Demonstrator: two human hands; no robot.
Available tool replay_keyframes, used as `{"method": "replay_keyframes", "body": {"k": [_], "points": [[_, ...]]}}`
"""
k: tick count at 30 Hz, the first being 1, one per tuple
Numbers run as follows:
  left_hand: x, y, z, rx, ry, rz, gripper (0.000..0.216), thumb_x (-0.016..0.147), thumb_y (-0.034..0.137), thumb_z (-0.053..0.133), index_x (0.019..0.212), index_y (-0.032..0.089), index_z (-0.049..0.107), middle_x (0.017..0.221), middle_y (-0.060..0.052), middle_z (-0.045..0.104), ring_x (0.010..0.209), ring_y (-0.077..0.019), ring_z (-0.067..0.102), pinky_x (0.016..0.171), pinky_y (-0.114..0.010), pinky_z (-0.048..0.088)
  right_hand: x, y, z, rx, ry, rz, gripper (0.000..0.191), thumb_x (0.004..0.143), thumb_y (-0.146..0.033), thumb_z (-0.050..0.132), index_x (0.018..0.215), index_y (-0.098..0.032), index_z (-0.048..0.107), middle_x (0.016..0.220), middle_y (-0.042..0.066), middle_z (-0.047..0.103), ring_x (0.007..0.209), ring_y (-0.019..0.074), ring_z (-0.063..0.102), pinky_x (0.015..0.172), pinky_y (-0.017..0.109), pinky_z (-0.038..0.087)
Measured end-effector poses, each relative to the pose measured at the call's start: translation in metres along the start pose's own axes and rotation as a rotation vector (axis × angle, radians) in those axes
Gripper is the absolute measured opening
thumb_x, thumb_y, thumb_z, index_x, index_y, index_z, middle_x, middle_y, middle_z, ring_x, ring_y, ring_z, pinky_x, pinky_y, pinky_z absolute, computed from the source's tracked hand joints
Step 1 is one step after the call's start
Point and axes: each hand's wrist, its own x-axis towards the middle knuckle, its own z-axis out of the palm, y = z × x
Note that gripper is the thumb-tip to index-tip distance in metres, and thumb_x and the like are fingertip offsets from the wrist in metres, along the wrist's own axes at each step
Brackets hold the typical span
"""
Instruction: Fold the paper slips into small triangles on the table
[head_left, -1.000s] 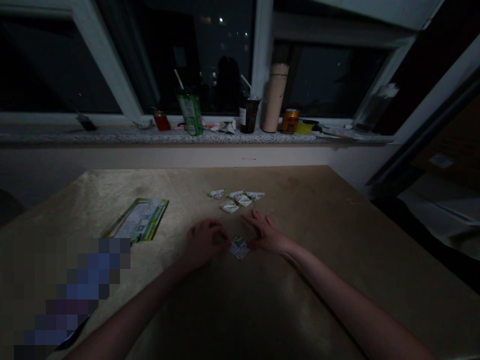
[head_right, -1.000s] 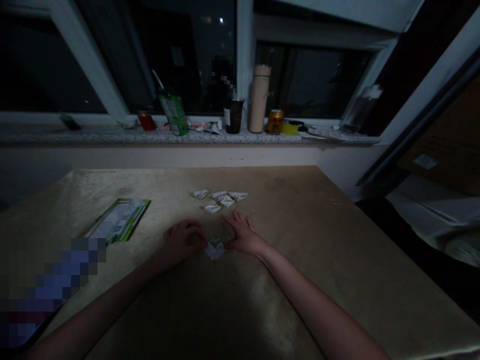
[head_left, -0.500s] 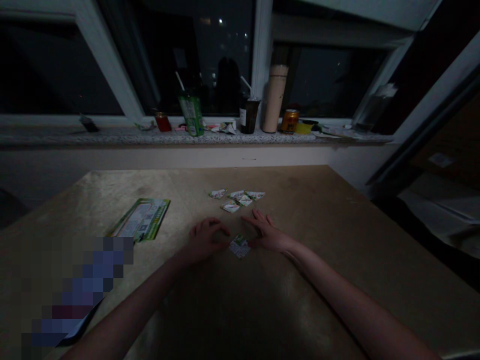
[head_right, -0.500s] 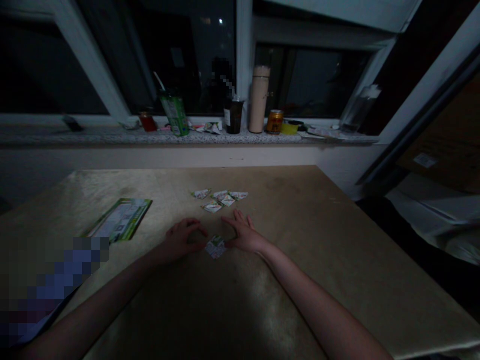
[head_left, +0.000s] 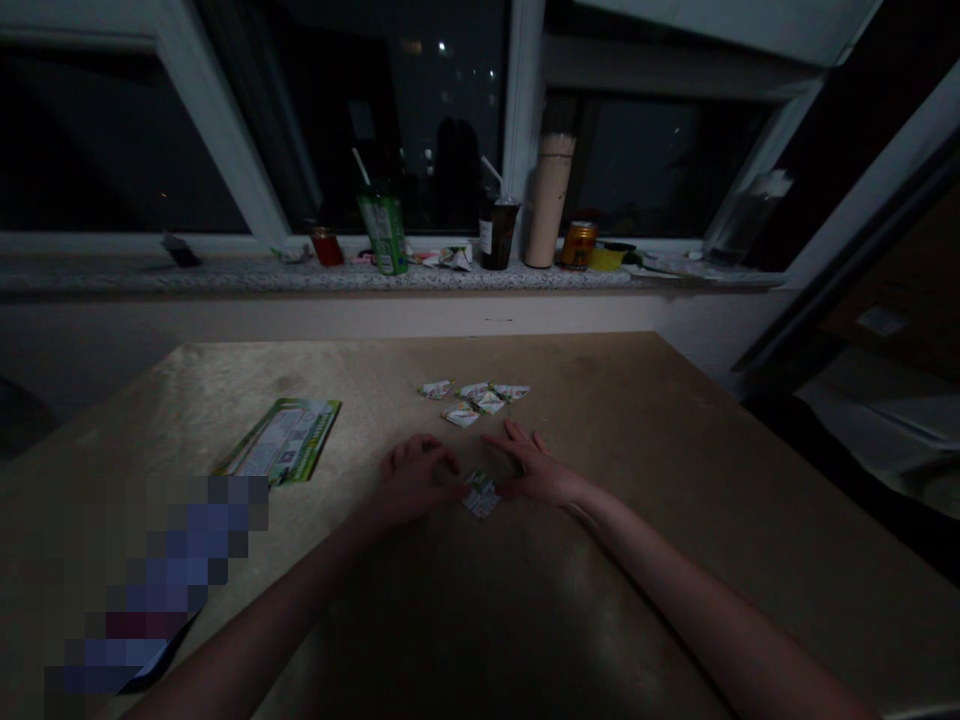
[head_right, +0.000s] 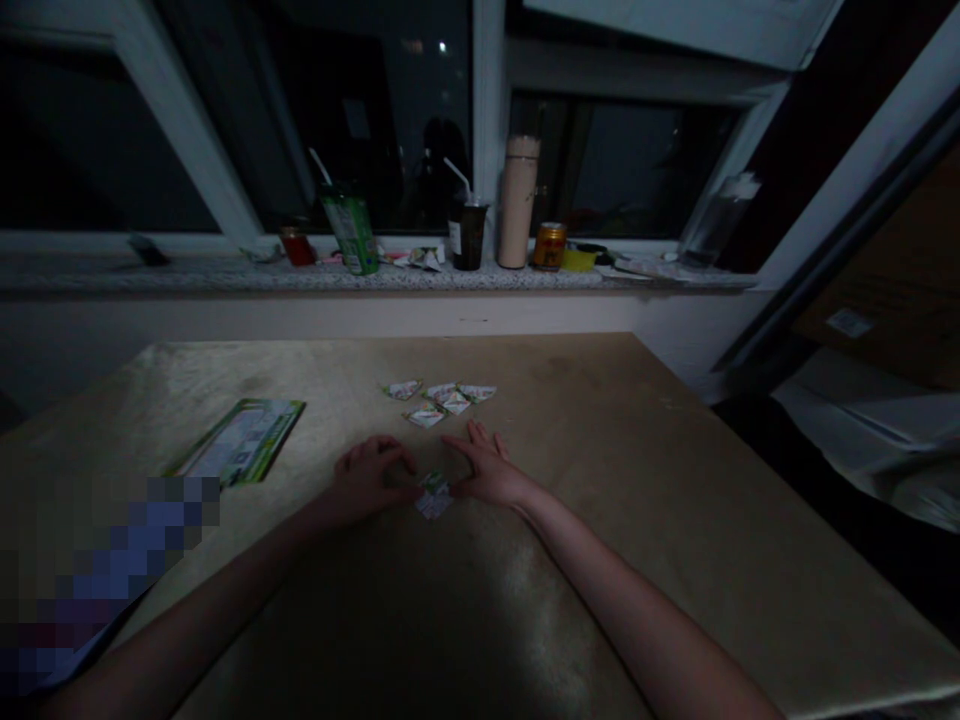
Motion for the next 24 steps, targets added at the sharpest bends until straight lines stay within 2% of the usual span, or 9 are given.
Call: {"method": "replay_keyframes", "body": {"k": [8,12,16,19,24], "points": [[0.004,0.01,-0.002,-0.003,-0.065,0.042,0.032,0.069,0.041,0.07,0.1,0.034,0.066,0.123,-0.002,0.047,0.118,-0.0301,0.041,0.102,-0.048,0.024,-0.001,-0.004,-0.001,0.009,0.008,0.006,0.078,0.067,-0.02,0.071,0.139,-0.021,0.04,0.153,0.016,0.008,0.141,0.0236,-0.003,0.111,0.045,-0.005],[0.002,0.016,-0.008,0.002,-0.107,0.061,0.025,0.072,0.037,0.068,0.097,0.035,0.069,0.126,-0.002,0.045,0.12,-0.0299,0.039,0.104,-0.048,0.021,-0.004,-0.005,0.002,0.043,0.036,-0.025,0.068,0.07,-0.019,0.067,0.134,-0.025,0.046,0.153,0.012,0.012,0.141,0.0218,-0.003,0.11,0.046,-0.007],[0.0,0.019,-0.009,0.003,-0.12,0.059,0.022,0.073,0.035,0.068,0.095,0.036,0.07,0.128,-0.002,0.044,0.12,-0.0303,0.038,0.105,-0.049,0.018,-0.004,-0.006,0.007,0.019,0.065,-0.011,0.057,0.073,-0.028,0.067,0.129,-0.028,0.053,0.154,0.01,0.013,0.142,0.0232,-0.001,0.11,0.047,-0.008],[0.001,0.019,-0.004,0.003,-0.094,0.044,0.019,0.075,0.035,0.065,0.094,0.036,0.07,0.128,-0.001,0.044,0.12,-0.0311,0.038,0.105,-0.051,0.017,-0.003,-0.007,0.01,-0.036,0.099,0.015,0.067,0.07,-0.03,0.071,0.133,-0.028,0.048,0.153,0.012,0.014,0.142,0.0239,0.002,0.11,0.048,-0.006],[0.003,0.018,0.007,0.004,-0.02,0.031,0.02,0.075,0.046,0.066,0.09,0.035,0.071,0.126,-0.002,0.045,0.119,-0.0323,0.037,0.104,-0.052,0.017,-0.001,-0.009,0.01,-0.045,0.1,0.046,0.084,0.067,-0.027,0.072,0.142,-0.025,0.033,0.154,0.015,0.011,0.142,0.0226,0.001,0.11,0.047,-0.005]]}}
